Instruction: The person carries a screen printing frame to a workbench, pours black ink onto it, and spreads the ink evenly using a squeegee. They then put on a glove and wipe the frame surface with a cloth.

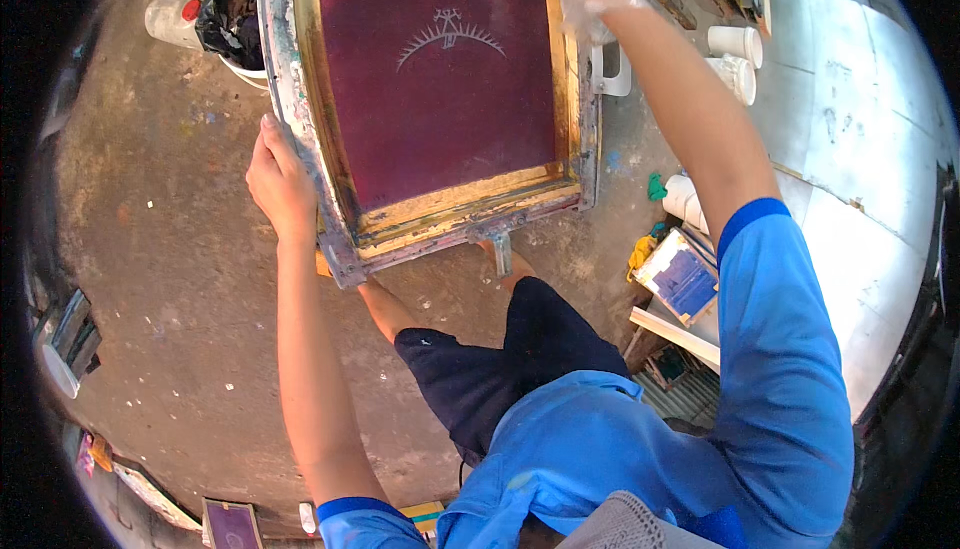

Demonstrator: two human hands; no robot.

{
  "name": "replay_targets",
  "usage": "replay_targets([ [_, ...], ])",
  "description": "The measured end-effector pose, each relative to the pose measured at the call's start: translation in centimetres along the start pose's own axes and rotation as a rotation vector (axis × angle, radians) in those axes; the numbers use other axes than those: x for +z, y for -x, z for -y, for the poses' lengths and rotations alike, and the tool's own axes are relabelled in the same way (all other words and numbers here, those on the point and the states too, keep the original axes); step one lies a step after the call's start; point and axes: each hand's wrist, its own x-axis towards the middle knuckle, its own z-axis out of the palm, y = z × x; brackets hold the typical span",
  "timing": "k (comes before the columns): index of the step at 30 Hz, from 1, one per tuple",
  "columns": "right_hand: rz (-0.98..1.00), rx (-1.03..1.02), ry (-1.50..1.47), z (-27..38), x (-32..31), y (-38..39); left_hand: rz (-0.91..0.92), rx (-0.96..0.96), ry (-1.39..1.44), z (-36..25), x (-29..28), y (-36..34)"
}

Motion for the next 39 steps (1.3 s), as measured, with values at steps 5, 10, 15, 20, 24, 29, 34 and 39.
replay_targets([
  [5, -0.002, -0.548, 0.65, -7.7, 3.5, 11.7, -0.043, 0.023, -0.114, 0.6, 0.3, 0.2],
  [10, 0.293, -0.436, 0.34, -5.3, -0.5, 19.4, -0.038, -0.002, -0.137, 0.3, 0.1, 0.7],
  [15, 0.496, -0.434, 0.323, -2.7, -5.3, 11.2, -0.066, -0.002, -0.18, 0.6, -0.4, 0.6],
  [20, 0.017, -0.545, 0.109, -6.3, -0.1, 5.0, -0.078, 0.049, -0.209, 0.4, 0.3, 0.2],
  [24, -0.12, -0.376, 0.08, -4.2, 3.4, 8.1, -0.046, 0.015, -0.216, 1.2, -0.3, 0.4],
  [29, -0.306, -0.623, 0.04, -1.9, 10.3, 11.9, -0.016, 0.008, -0.266, 0.4, 0.0, 0.1],
  [34, 0.558, -0.35, -0.127, -2.9, 7.3, 20.8, -0.041, -0.011, -0.267, 0.8, 0.1, 0.5],
  [39, -0.02, -0.916, 0.682, -7.6, 1.4, 9.4, -0.044, 0.002, -0.256, 0.4, 0.0, 0.3],
])
